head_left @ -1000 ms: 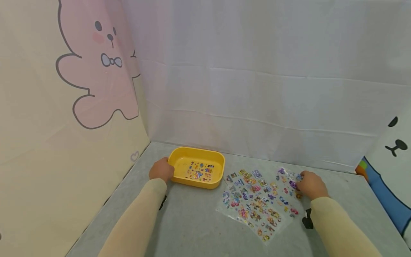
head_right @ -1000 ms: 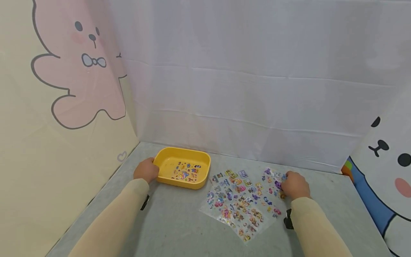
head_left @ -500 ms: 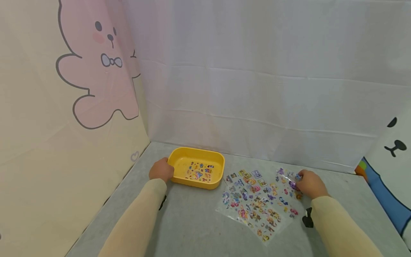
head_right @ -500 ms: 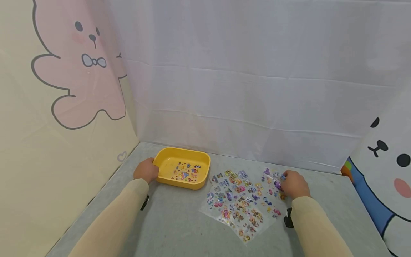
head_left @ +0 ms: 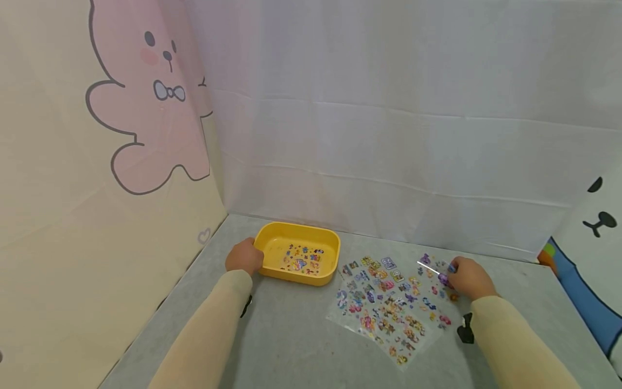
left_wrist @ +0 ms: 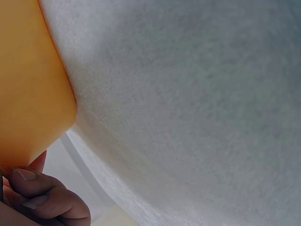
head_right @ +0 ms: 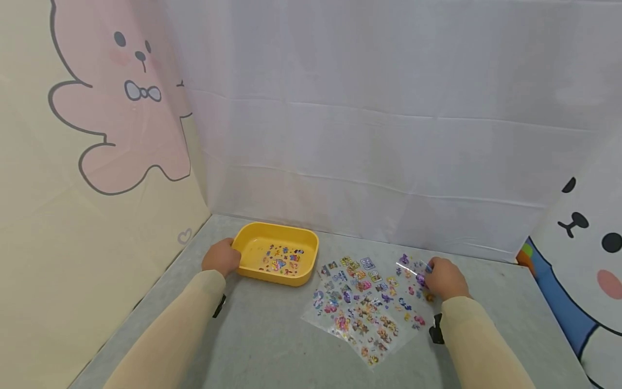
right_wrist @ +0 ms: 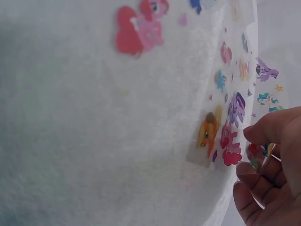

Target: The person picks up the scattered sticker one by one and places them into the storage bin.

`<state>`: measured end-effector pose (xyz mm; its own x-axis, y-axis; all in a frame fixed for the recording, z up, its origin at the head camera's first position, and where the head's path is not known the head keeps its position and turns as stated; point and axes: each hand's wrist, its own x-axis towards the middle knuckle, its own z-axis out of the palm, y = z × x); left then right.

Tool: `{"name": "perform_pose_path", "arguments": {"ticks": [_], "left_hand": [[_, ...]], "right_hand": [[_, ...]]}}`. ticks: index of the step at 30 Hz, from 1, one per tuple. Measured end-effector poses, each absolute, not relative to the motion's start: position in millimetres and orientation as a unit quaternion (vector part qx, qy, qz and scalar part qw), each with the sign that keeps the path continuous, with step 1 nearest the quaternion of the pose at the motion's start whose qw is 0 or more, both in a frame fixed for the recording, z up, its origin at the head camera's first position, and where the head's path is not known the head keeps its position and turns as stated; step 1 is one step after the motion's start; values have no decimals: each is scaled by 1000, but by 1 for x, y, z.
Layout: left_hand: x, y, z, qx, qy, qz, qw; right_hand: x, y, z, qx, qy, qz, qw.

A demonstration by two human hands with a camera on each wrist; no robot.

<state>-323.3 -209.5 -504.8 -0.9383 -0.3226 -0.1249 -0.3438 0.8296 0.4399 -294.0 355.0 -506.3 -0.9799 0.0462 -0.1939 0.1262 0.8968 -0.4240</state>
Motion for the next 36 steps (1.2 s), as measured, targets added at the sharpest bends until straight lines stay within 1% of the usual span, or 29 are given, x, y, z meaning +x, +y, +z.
{"name": "perform_pose_path", "arguments": {"ticks": [14,25,36], "left_hand": [[-325,-212,-506,-170,956,239,26],[-325,-211,-506,-171,955,240,23],[-325,-211,-504,-170,955,243,27]], "right_hand": [[-294,358,-511,54,967,-225,107],[-290,358,-510,52,965,-235,102],[-296,371,-513,19,962,-246,119]]}}
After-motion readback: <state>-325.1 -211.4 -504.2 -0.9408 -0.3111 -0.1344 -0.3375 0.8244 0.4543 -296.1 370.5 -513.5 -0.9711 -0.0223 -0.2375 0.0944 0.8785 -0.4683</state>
